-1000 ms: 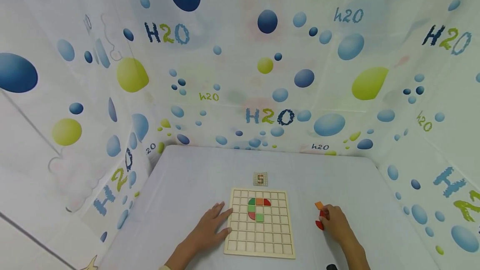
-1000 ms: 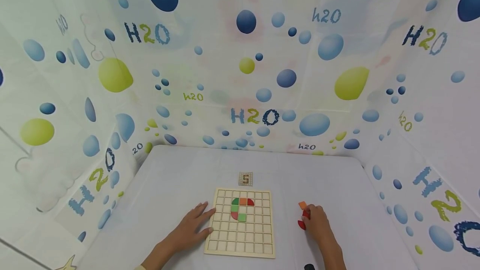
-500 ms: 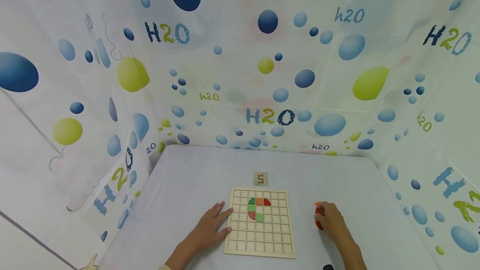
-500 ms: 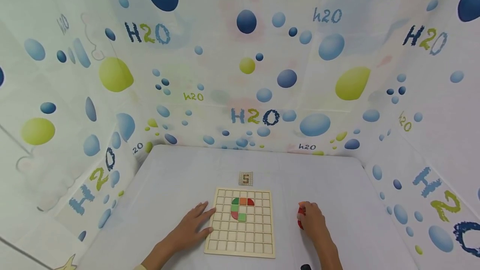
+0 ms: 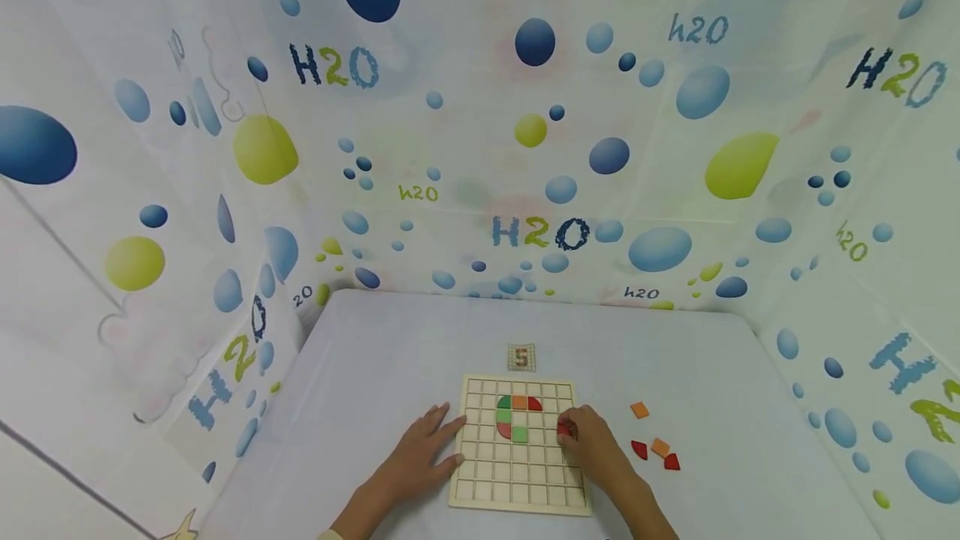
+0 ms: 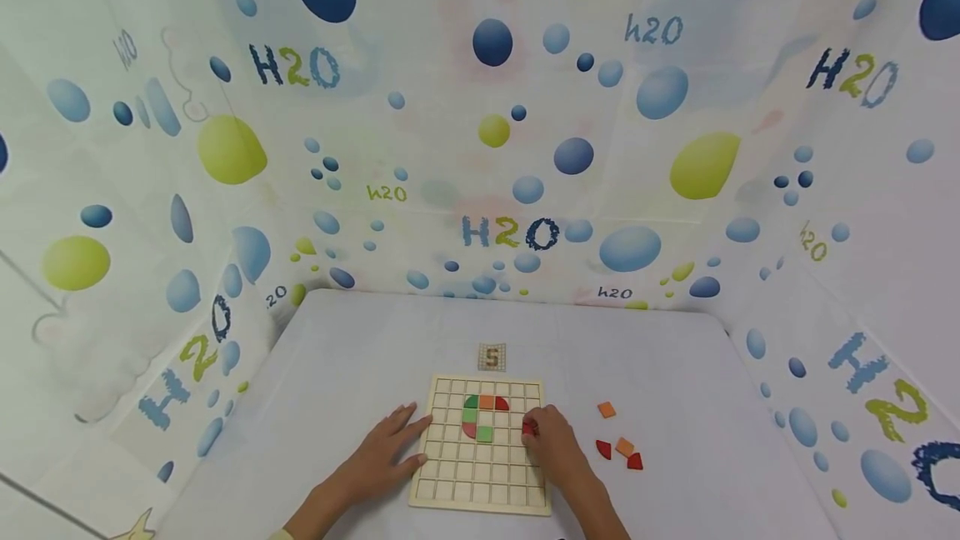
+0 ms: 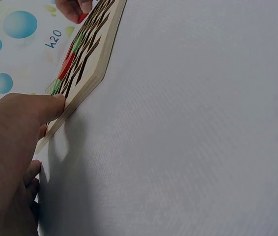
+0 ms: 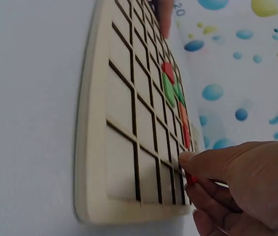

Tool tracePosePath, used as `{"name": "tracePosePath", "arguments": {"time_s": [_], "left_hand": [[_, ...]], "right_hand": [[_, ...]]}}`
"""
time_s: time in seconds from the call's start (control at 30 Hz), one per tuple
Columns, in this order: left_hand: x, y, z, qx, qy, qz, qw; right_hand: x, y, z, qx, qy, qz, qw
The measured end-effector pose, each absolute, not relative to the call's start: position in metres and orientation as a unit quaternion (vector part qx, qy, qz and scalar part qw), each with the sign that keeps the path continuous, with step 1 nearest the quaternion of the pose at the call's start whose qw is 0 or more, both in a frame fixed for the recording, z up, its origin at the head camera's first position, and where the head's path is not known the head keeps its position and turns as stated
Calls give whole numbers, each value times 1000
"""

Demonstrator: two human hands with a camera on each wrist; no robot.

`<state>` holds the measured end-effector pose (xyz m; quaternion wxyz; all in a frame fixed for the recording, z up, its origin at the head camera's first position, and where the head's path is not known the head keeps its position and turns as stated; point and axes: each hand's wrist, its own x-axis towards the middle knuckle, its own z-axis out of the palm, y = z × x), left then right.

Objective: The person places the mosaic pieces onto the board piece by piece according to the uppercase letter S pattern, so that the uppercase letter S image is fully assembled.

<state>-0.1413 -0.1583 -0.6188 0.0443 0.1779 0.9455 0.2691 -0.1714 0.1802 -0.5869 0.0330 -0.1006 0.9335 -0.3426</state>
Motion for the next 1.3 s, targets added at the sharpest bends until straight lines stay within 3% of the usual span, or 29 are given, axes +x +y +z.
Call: {"name": "tracePosePath", "arguments": {"time_s": [0.23,1.3], "left_hand": [[-141,-157,-619,174,946,269,52],[-141,-158,-616,171,946,269,55]], "right_hand": [[-165,156,-589,-171,925,-338,36],[-165,150,-595,-204,923,-326,20]]}}
